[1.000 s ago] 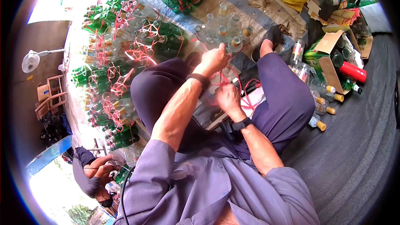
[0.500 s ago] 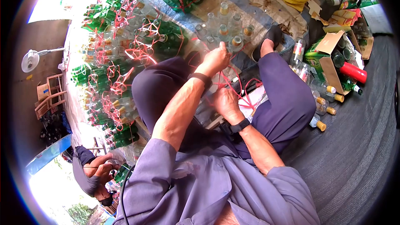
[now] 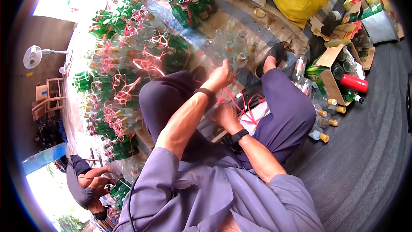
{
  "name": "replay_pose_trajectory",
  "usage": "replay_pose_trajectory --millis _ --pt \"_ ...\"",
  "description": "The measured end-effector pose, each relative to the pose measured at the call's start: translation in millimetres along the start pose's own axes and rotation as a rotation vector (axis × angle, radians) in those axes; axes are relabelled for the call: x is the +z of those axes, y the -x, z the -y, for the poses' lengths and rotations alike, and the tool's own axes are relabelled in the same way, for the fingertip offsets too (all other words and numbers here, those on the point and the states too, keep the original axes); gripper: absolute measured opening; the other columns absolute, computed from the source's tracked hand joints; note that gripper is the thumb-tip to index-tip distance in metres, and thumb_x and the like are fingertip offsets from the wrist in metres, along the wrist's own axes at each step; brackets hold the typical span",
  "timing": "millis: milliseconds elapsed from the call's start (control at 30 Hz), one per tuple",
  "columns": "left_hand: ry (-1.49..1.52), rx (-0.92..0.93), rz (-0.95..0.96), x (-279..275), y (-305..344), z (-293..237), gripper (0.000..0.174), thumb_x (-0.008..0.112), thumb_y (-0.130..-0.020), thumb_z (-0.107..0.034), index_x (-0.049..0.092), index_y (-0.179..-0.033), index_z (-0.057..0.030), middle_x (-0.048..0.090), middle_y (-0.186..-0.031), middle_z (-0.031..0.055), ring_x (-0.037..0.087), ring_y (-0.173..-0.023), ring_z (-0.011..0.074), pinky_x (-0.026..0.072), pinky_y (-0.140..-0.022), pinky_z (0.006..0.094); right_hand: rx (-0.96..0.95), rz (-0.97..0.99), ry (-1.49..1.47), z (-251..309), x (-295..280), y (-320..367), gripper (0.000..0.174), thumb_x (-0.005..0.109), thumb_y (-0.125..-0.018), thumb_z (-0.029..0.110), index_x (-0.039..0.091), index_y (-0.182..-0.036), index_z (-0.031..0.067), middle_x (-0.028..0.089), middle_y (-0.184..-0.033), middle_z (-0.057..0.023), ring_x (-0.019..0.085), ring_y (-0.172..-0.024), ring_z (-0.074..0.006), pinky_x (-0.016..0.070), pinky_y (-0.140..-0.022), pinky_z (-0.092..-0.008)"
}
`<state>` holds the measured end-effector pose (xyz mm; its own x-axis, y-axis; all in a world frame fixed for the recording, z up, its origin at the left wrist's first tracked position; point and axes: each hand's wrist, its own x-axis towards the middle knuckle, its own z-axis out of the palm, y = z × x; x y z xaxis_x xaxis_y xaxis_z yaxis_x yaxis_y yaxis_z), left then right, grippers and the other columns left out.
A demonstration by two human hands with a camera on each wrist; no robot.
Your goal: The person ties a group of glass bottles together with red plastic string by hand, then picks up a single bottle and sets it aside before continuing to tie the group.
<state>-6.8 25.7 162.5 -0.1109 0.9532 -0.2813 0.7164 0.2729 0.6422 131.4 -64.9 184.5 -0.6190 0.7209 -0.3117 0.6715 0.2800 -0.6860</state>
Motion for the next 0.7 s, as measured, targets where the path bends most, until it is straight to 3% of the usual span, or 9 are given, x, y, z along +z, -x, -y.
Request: replay_pose_trajectory --millis 67,300,333,400,467,533,567,633,700 --pt "0.013 0.034 -0.060 2 7 2 0.041 0.053 -0.084 -0.016 0.036 -0.108 0.0119 0.062 -0.070 0.0330 0.064 -0.067 0.0485 0.0505 -0.062 0.0558 0.111 0.047 -0.061 7 -4 -3 0.025 0.057 -0.084 0.017 0.067 -0.072 -0.0021 0.066 -0.076 -0.0274 0.066 -0.077 -0.0438 0.0521 -0.070 -0.0532" --pt "0.238 -0.159 0.099 -12 41 -19 0.037 0.050 -0.083 -0.007 0.039 -0.113 0.0109 0.063 -0.072 0.0324 0.066 -0.065 0.0443 0.0514 -0.062 0.0520 0.051 0.008 -0.124 -1 16 -7 0.022 0.057 -0.083 0.014 0.066 -0.071 -0.0028 0.065 -0.076 -0.0279 0.066 -0.079 -0.0446 0.0515 -0.069 -0.0512" --pt "0.238 -0.159 0.094 -13 44 -17 0.037 0.050 -0.083 -0.007 0.039 -0.113 0.0109 0.063 -0.072 0.0324 0.066 -0.065 0.0443 0.0514 -0.062 0.0520 -0.047 0.020 -0.100 -4 14 -6 0.021 0.057 -0.082 0.014 0.065 -0.071 -0.0026 0.065 -0.075 -0.0272 0.065 -0.077 -0.0442 0.0510 -0.068 -0.0505" --pt "0.225 -0.127 0.101 -14 48 -11 0.063 0.055 -0.081 -0.002 0.029 -0.137 0.0122 0.066 -0.074 0.0241 0.069 -0.062 0.0297 0.0546 -0.055 0.0377 -0.148 0.032 -0.075 -6 12 -6 0.020 0.058 -0.081 0.013 0.065 -0.070 -0.0025 0.065 -0.075 -0.0266 0.065 -0.076 -0.0437 0.0505 -0.066 -0.0497" --pt "0.146 -0.052 -0.004 -14 53 -2 0.060 0.057 -0.081 -0.001 0.033 -0.135 0.0114 0.068 -0.076 0.0215 0.069 -0.061 0.0265 0.0545 -0.055 0.0347 -0.175 -0.018 -0.197 -6 12 -7 0.019 0.058 -0.080 0.013 0.064 -0.070 -0.0018 0.065 -0.075 -0.0251 0.064 -0.072 -0.0430 0.0491 -0.064 -0.0487" --pt "0.446 -0.277 0.166 -29 60 -7 0.058 0.060 -0.081 -0.001 0.036 -0.133 0.0103 0.069 -0.078 0.0184 0.068 -0.061 0.0227 0.0542 -0.055 0.0328 -0.260 -0.012 -0.160 -15 16 -7 0.019 0.057 -0.080 0.013 0.064 -0.070 -0.0020 0.064 -0.075 -0.0250 0.064 -0.072 -0.0431 0.0491 -0.064 -0.0486" --pt "0.447 -0.275 0.159 -27 61 3 0.058 0.060 -0.081 -0.001 0.036 -0.133 0.0103 0.069 -0.078 0.0184 0.068 -0.061 0.0227 0.0542 -0.055 0.0328 -0.339 -0.010 -0.123 -20 17 -7 0.019 0.056 -0.080 0.013 0.064 -0.070 -0.0021 0.064 -0.074 -0.0248 0.064 -0.072 -0.0431 0.0490 -0.064 -0.0485" --pt "0.689 -0.153 0.171 -17 61 26 0.057 0.062 -0.082 -0.003 0.038 -0.131 0.0099 0.069 -0.077 0.0154 0.067 -0.059 0.0188 0.0527 -0.053 0.0308 -0.403 0.121 -0.110 -16 -1 -4 0.020 0.056 -0.081 0.014 0.063 -0.071 -0.0025 0.064 -0.073 -0.0246 0.064 -0.072 -0.0424 0.0492 -0.064 -0.0482" --pt "0.584 -0.058 0.132 -20 70 24 0.054 0.061 -0.083 -0.003 0.039 -0.131 0.0098 0.068 -0.076 0.0139 0.066 -0.059 0.0185 0.0516 -0.052 0.0302 -0.464 0.256 -0.096 1 -24 3 0.021 0.056 -0.082 0.014 0.062 -0.072 -0.0029 0.064 -0.072 -0.0244 0.065 -0.072 -0.0416 0.0494 -0.064 -0.0478"
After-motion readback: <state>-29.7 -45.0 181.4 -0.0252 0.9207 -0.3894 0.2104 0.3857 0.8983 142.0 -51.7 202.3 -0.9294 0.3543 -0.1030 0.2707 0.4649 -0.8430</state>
